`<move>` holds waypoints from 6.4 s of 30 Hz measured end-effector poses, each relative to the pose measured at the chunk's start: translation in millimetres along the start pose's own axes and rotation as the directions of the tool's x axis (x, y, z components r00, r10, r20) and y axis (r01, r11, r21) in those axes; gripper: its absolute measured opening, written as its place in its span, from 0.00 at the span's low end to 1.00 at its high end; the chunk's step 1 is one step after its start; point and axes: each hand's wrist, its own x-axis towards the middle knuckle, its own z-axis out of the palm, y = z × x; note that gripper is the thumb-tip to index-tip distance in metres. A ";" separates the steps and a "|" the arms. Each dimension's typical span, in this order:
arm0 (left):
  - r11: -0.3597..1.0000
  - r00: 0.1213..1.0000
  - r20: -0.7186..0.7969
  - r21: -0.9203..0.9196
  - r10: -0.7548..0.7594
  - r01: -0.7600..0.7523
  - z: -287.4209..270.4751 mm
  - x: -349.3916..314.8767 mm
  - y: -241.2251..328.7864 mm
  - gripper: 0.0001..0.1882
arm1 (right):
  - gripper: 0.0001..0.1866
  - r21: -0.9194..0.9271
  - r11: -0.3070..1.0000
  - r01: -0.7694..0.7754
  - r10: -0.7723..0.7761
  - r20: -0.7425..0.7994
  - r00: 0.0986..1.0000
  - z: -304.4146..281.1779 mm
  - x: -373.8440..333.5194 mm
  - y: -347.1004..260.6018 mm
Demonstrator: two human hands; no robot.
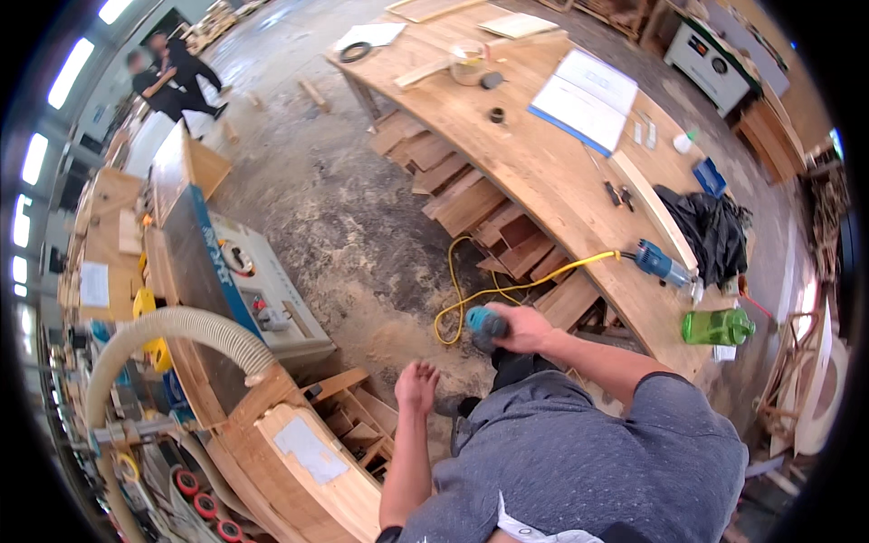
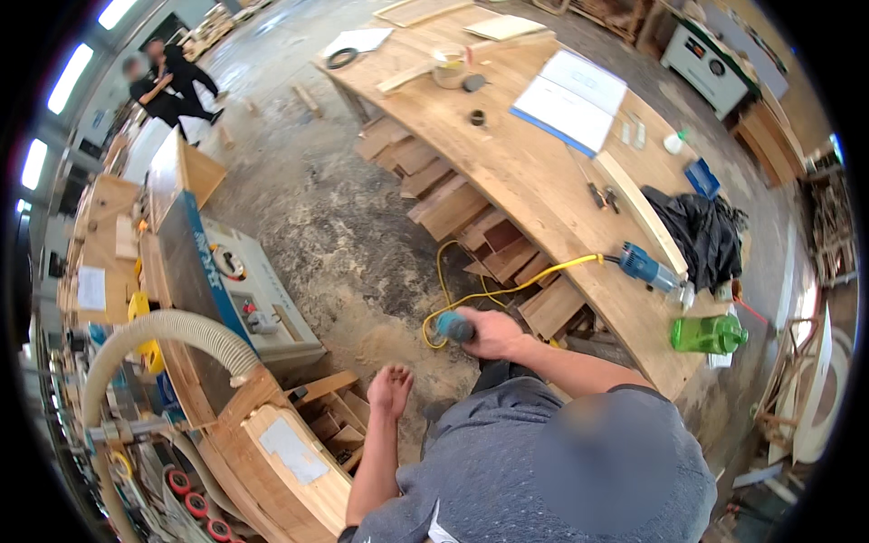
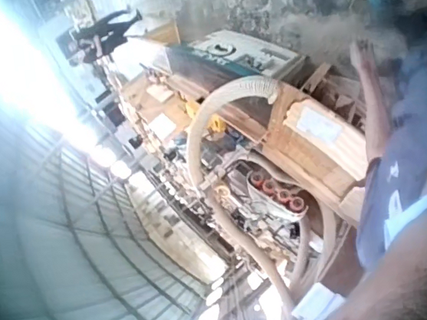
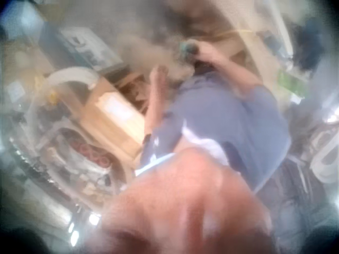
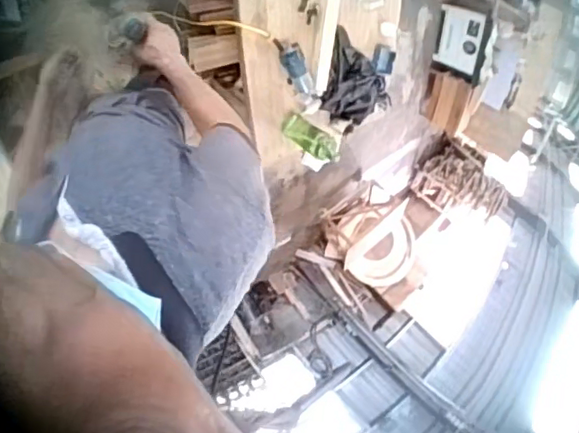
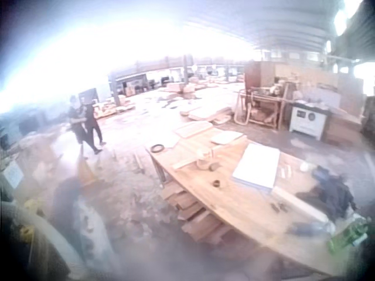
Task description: The person aligns and secures wooden components on a workbench using a power drill. They then carry the assembled piece across the workshop floor and hand it to a coworker. The person returns to the workbench and continues working on another wooden part, using a chisel to refine its edges.
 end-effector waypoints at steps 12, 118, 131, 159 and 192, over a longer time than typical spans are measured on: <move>0.871 0.945 0.230 0.482 -0.233 0.097 383.4 122.7 -14.9 0.47 | 0.32 0.291 0.937 -0.194 0.334 -0.573 0.749 -121.6 -75.0 111.7; 0.347 0.686 -0.727 -0.652 -0.035 -0.674 -211.0 -434.4 -7.1 0.18 | 0.28 0.648 0.752 -0.123 -0.523 0.698 0.489 456.0 -8.2 -384.2; 0.918 0.229 -0.968 0.007 0.107 -0.396 -212.0 -489.7 43.0 0.35 | 0.38 0.538 0.768 0.348 -0.584 0.811 0.038 484.0 -70.4 -355.9; 0.889 0.342 -0.835 0.329 0.432 -0.318 -265.2 -479.8 62.4 0.24 | 0.34 0.186 0.980 0.067 -0.198 0.927 0.319 452.7 -15.1 -286.8; 0.790 0.488 -0.623 0.448 0.612 -0.418 -109.7 -254.5 96.0 0.36 | 0.29 0.740 0.668 -0.079 -0.575 0.580 0.578 172.2 103.5 -287.0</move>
